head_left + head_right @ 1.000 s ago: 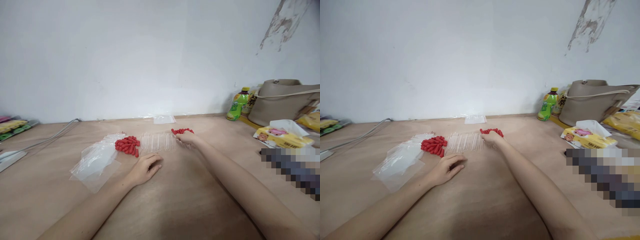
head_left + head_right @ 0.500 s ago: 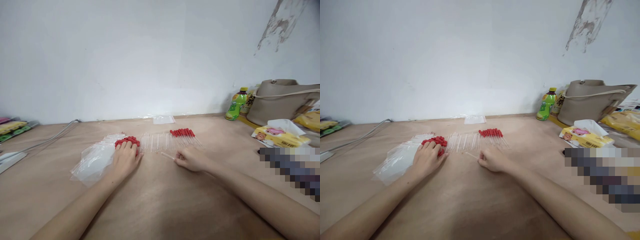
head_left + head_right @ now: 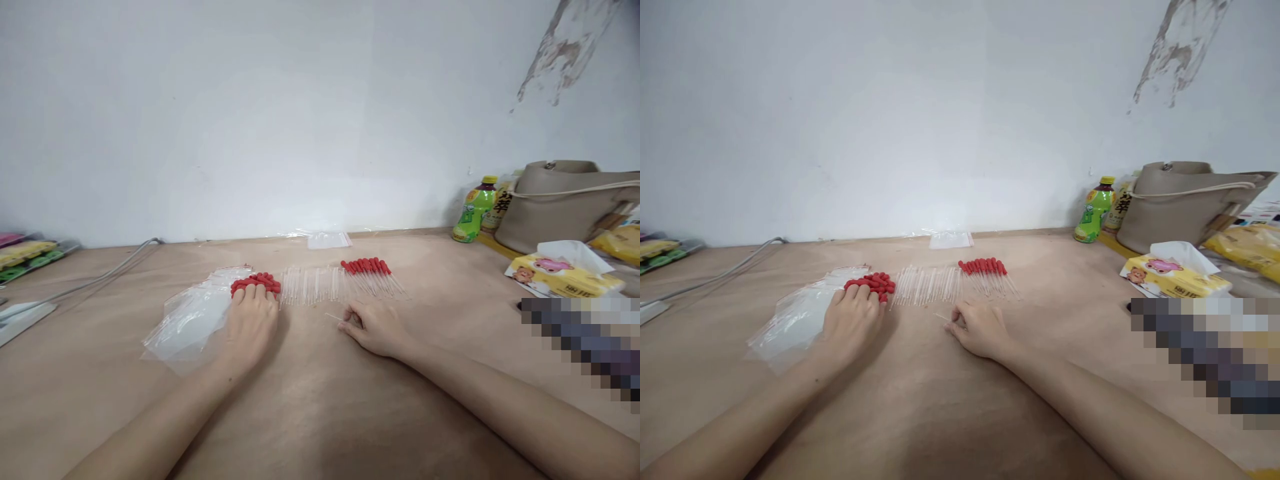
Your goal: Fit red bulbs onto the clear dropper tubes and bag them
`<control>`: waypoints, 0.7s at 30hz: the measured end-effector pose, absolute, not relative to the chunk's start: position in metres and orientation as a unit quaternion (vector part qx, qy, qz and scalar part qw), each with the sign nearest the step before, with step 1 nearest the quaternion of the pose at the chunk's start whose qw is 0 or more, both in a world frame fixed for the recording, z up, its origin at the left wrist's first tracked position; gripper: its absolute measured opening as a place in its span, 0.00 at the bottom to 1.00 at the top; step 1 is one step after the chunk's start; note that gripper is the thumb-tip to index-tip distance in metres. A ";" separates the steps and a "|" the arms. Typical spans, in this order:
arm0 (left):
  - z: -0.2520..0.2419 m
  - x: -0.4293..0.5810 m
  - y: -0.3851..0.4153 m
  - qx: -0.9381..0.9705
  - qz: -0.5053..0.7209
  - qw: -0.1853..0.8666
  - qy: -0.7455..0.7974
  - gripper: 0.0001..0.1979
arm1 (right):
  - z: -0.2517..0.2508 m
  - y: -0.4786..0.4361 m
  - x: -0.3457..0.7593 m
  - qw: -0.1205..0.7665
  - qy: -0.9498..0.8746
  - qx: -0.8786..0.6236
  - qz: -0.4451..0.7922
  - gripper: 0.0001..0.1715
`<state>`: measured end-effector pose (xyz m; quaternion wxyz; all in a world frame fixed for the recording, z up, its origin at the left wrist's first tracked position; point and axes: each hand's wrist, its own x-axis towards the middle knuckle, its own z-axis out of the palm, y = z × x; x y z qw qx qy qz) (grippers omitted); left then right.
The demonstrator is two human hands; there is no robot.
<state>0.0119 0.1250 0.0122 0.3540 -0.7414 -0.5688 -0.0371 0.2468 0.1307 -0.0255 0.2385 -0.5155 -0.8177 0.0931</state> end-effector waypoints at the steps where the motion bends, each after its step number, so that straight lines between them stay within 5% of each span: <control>1: 0.014 0.016 0.122 -0.748 -0.033 0.348 -0.564 0.13 | -0.027 0.131 0.246 0.243 -0.823 -0.504 0.092 0.09; 7: -0.006 0.031 0.116 -0.838 -0.145 0.232 -0.472 0.13 | -0.032 0.128 0.248 0.265 -0.833 -0.484 0.032 0.08; 13: -0.025 0.032 0.117 -0.843 -0.261 0.055 -0.467 0.09 | -0.030 0.126 0.249 0.314 -0.825 -0.459 0.096 0.07; 21: -0.029 0.041 0.128 -0.840 -0.309 -0.043 -0.443 0.09 | -0.037 0.129 0.247 0.341 -0.848 -0.400 0.063 0.12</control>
